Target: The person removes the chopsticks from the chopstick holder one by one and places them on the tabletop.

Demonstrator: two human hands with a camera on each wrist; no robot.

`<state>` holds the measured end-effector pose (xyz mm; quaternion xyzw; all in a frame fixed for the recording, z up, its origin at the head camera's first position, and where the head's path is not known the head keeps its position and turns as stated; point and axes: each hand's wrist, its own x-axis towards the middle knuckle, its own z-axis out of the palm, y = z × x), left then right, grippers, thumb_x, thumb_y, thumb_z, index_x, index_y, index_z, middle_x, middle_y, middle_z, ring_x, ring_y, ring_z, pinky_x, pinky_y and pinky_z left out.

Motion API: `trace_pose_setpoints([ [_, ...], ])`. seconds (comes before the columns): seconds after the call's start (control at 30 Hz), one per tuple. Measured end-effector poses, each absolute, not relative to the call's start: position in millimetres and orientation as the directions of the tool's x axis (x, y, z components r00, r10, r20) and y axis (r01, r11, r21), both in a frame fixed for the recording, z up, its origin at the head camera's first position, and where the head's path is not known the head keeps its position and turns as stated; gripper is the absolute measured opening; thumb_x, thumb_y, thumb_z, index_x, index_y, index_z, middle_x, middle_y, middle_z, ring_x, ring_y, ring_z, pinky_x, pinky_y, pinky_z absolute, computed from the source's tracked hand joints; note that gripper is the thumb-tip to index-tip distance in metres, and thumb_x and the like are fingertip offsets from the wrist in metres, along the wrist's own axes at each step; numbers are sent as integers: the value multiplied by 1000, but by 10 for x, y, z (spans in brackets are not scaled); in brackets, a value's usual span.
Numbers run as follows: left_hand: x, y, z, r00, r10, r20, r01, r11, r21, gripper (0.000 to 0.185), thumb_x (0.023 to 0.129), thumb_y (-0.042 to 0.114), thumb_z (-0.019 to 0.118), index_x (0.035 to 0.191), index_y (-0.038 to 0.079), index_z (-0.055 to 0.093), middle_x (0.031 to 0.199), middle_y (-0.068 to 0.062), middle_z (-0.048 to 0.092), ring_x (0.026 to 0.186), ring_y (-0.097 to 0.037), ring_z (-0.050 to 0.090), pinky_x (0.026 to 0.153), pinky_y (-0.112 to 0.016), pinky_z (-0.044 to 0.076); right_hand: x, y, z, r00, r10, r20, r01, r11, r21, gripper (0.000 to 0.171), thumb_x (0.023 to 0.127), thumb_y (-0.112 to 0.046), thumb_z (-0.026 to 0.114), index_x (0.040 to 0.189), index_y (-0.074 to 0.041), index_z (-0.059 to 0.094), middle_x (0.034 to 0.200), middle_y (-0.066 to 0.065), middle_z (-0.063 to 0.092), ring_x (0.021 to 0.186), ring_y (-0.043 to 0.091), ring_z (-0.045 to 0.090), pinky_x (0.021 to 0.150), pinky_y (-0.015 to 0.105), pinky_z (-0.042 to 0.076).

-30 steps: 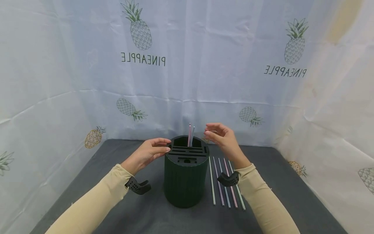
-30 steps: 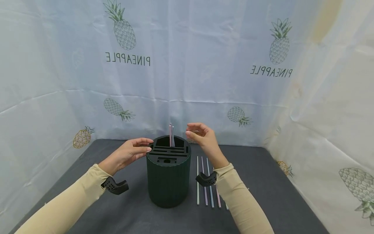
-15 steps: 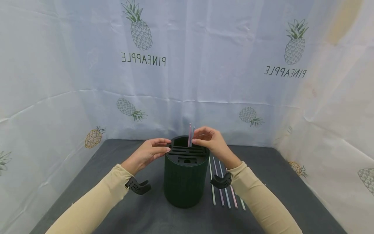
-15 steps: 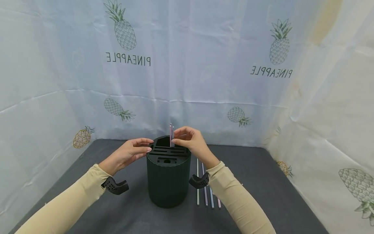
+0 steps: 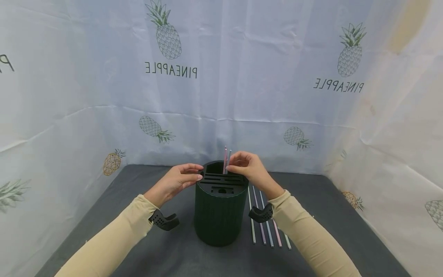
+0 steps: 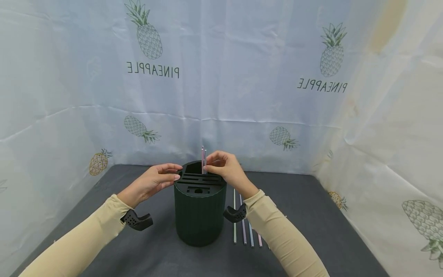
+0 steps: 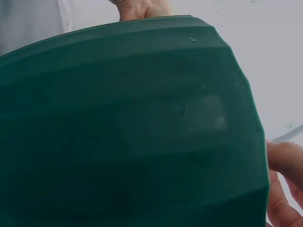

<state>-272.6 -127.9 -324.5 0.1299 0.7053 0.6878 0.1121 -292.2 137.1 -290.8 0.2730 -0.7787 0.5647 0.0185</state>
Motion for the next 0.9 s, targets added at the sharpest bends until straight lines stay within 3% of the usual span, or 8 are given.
trace_pose_setpoints([
  [0.17,-2722,-1277,-3252,-939,343,24,35,27,999,49,93,13,66,136,-1,48,142,-19,42,126,-27,49,113,-46,36,-2902,1429,-2781,-836,-382,395,-479,155,-864,20,87,-12,72,101,-2,62,99,0,65,94,16,66,85,34,55],
  [0.3,-2724,-1278,-3258,-939,343,30,41,26,999,50,92,14,66,136,-1,48,142,-19,41,125,-26,50,113,-47,36,-2903,1505,-2564,-815,-333,474,-504,5,-863,13,88,-3,69,97,-8,63,98,-2,66,94,14,67,87,34,57],
  [0.43,-2727,-1283,-3262,-940,341,28,38,23,999,50,92,13,66,136,-1,48,142,-19,41,125,-26,50,113,-47,36,-2924,1580,-2303,-780,-256,571,-549,-157,-821,25,88,7,64,98,-15,64,94,-1,65,88,13,67,83,33,59],
  [0.67,-2764,-1300,-3243,-939,344,19,27,18,999,49,93,11,65,137,-1,48,142,-19,41,124,-25,50,113,-46,36,-2984,1763,-1888,-714,-105,692,-620,-367,-694,31,86,12,64,110,-6,60,91,4,64,84,16,66,75,31,60],
  [0.9,-2804,-1307,-3216,-937,349,9,17,22,1000,49,93,12,65,137,-1,48,142,-19,42,123,-25,51,113,-47,36,-3041,2043,-1775,-752,49,657,-622,-380,-684,35,83,8,70,114,-5,63,93,8,62,81,18,67,72,30,61],
])
